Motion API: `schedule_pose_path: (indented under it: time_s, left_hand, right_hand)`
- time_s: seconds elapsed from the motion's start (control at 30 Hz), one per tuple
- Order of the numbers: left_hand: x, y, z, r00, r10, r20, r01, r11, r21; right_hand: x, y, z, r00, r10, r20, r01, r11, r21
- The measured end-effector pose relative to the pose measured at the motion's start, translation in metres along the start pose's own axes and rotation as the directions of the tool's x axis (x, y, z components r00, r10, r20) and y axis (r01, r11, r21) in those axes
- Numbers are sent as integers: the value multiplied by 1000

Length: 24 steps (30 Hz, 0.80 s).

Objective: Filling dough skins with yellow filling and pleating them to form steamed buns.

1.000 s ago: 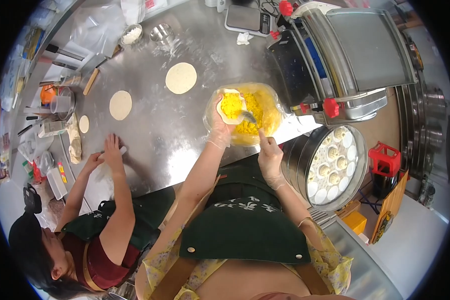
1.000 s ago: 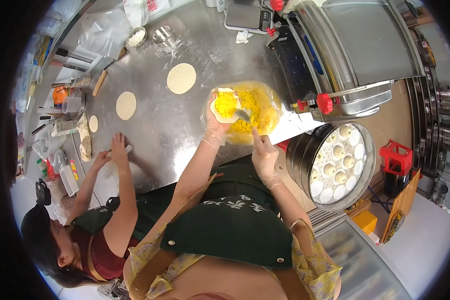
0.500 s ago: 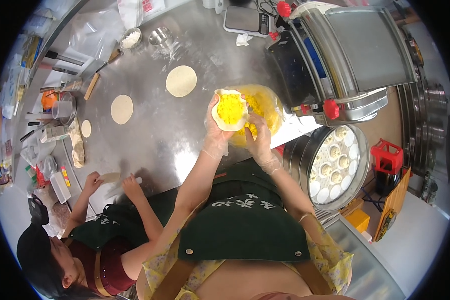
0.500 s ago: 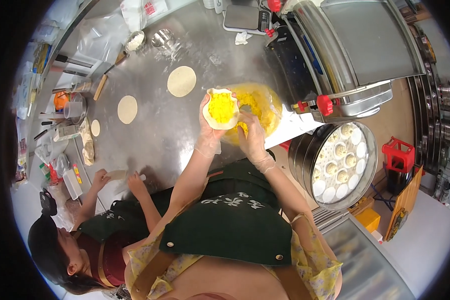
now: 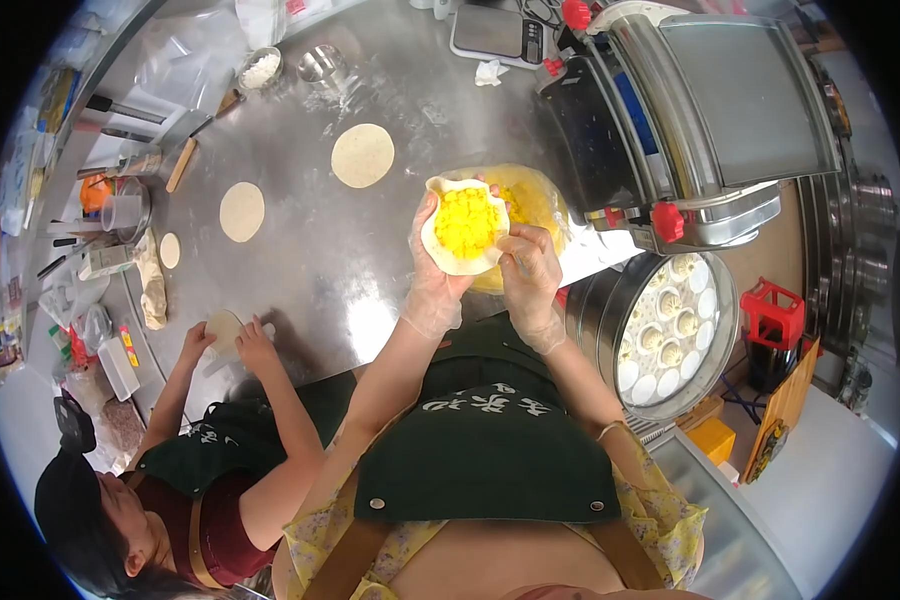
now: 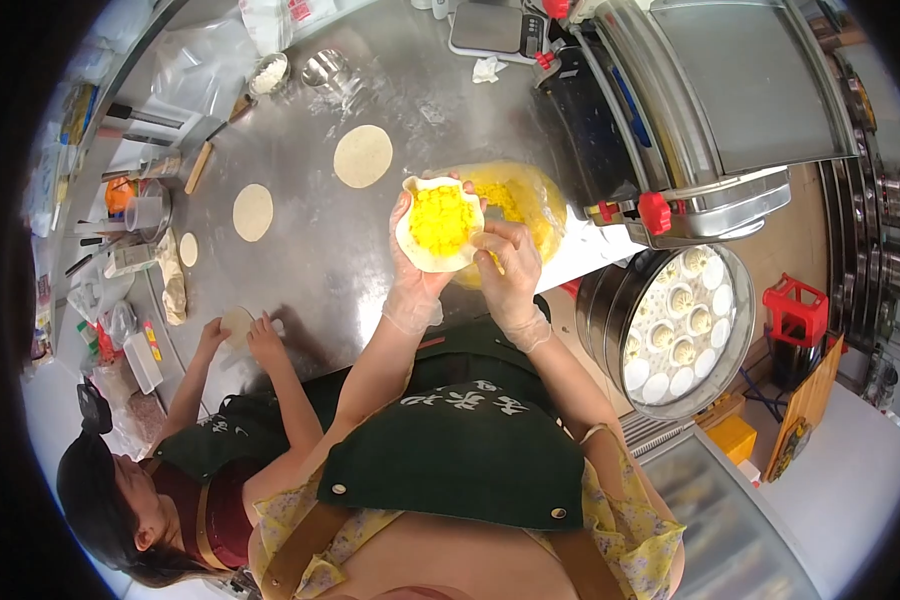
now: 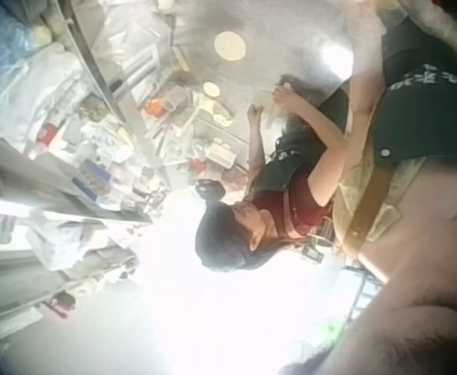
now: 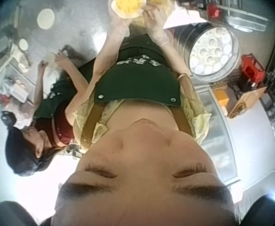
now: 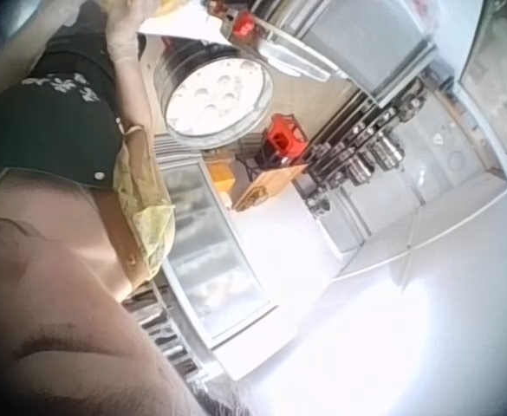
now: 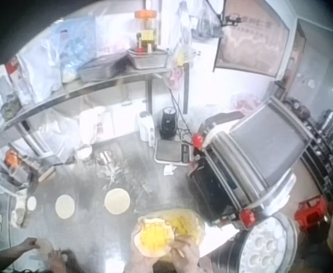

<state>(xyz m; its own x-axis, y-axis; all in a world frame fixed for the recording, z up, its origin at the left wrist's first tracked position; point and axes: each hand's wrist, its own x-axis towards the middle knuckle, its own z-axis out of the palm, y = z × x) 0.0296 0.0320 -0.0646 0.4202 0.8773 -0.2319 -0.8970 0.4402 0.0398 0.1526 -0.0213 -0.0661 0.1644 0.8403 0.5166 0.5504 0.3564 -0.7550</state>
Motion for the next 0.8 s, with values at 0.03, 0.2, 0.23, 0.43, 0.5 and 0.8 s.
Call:
schedule_pose_path:
  time_s: [0.03,0.2,0.23,0.43,0.5,0.8]
  left_hand:
    - [-1,-1,3,1000,28,1,-28,1000,1]
    - [-7,-6,3,994,87,-73,-85,996,23]
    - [-8,-7,4,994,83,-66,-82,997,14]
    - [-15,-9,1,998,66,20,-66,997,30]
    - [-17,-9,5,998,58,22,-59,998,27]
    - [-22,-11,6,999,34,-33,-32,998,56]
  right_hand:
    - [1,-4,-1,1000,1,0,-1,1000,0]
    - [2,-18,-7,997,73,11,-73,997,22]
    - [3,-21,-8,997,75,10,-75,997,21]
    - [16,-36,-21,988,135,76,-135,991,-6]
    - [20,-40,-25,963,201,178,-196,980,-44]
    - [17,-49,-25,960,250,129,-253,967,12]
